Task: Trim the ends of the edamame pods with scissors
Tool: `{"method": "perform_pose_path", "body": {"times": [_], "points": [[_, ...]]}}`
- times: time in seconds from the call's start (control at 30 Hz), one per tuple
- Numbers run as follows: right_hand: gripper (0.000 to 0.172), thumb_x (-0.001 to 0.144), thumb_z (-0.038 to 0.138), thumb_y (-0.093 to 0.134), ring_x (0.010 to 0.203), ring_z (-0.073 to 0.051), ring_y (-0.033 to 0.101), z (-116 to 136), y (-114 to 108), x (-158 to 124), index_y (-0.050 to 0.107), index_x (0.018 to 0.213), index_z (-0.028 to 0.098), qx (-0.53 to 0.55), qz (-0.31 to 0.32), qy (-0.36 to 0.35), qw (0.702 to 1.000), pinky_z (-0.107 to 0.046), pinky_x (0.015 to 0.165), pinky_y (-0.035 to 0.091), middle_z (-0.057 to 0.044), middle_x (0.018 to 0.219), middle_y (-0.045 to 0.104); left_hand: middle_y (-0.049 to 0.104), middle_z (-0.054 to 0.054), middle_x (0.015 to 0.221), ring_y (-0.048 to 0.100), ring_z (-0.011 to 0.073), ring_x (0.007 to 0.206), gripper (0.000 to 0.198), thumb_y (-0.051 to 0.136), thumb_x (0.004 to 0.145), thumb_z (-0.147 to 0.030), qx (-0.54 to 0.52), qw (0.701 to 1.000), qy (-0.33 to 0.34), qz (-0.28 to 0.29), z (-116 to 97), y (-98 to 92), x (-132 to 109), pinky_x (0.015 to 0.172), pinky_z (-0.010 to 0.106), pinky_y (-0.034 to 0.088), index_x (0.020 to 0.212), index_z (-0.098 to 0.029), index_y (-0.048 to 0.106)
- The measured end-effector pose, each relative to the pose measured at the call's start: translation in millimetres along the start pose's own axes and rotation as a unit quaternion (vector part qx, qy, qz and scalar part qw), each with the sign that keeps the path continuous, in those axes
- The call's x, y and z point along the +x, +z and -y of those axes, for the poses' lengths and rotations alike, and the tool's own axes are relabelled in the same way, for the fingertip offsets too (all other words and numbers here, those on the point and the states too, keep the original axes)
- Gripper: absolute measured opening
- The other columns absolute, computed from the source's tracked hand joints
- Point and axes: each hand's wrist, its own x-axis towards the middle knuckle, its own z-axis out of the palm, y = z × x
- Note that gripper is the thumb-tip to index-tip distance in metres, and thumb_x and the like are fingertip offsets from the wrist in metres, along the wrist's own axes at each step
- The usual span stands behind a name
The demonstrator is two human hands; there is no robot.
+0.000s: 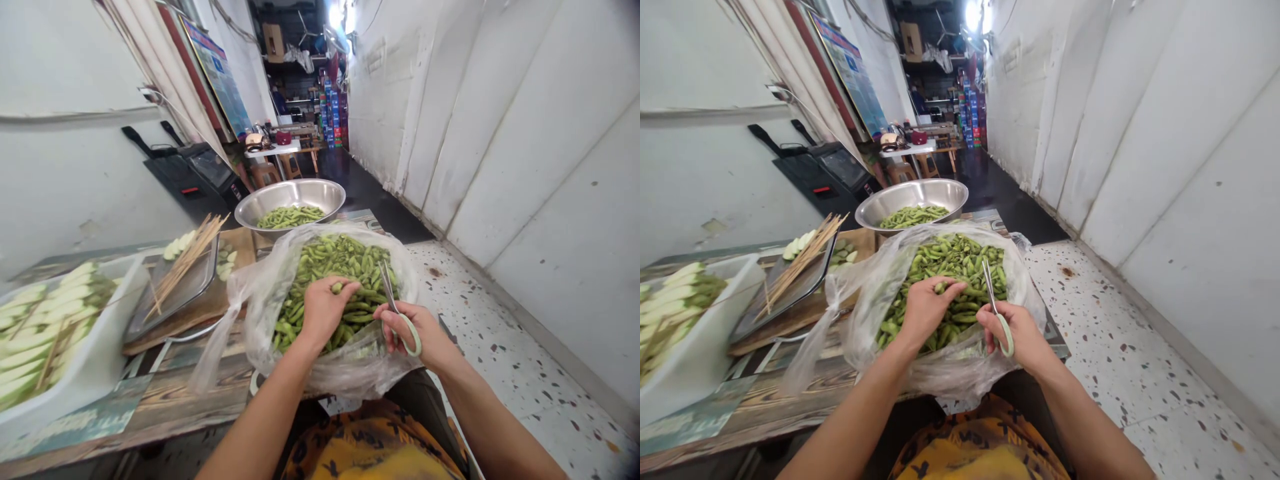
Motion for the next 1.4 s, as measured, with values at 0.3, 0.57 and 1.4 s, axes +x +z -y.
{"method": "perform_pose_path", "body": {"times": [0.3,0.57,1.4], "points": [[0.035,0.08,0.05,0.059,0.045,-0.01,0.05,9,8,2,0.057,0.082,0.015,-0.084,0.067,0.009,0.994,-0.021,0.047,0.037,0.004,0.05,0.052,0.065,0.001,0.064,0.056,0.0123,0.062,0.026,0.064,0.072,-0.039,-0.061,0.995,-0.065,-0.046,5,-36.5,-3,0.06,0.021,0.043,0.081,-0.016,0.069],[0.038,0.078,0.054,0.06,0.047,-0.011,0.05,11,14,3,0.059,0.083,0.016,-0.13,0.093,0.007,0.987,-0.022,0.05,0.038,0.003,0.052,0.052,0.042,-0.007,0.046,0.029,0.0042,0.036,0.03,0.061,0.075,-0.043,-0.212,0.963,-0.138,0.091,-19,-40.2,-17,0.037,0.017,0.017,0.085,-0.014,0.06],[0.039,0.079,0.053,0.058,0.039,-0.011,0.043,13,15,2,0.056,0.062,0.018,-0.236,0.096,-0.011,0.967,-0.022,0.041,0.029,0.003,0.042,0.045,0.042,-0.006,0.047,0.028,0.0054,0.04,0.023,0.064,0.072,-0.039,-0.068,0.962,-0.124,0.234,-15,-54.5,-20,0.039,0.019,0.019,0.072,-0.016,0.065]]}}
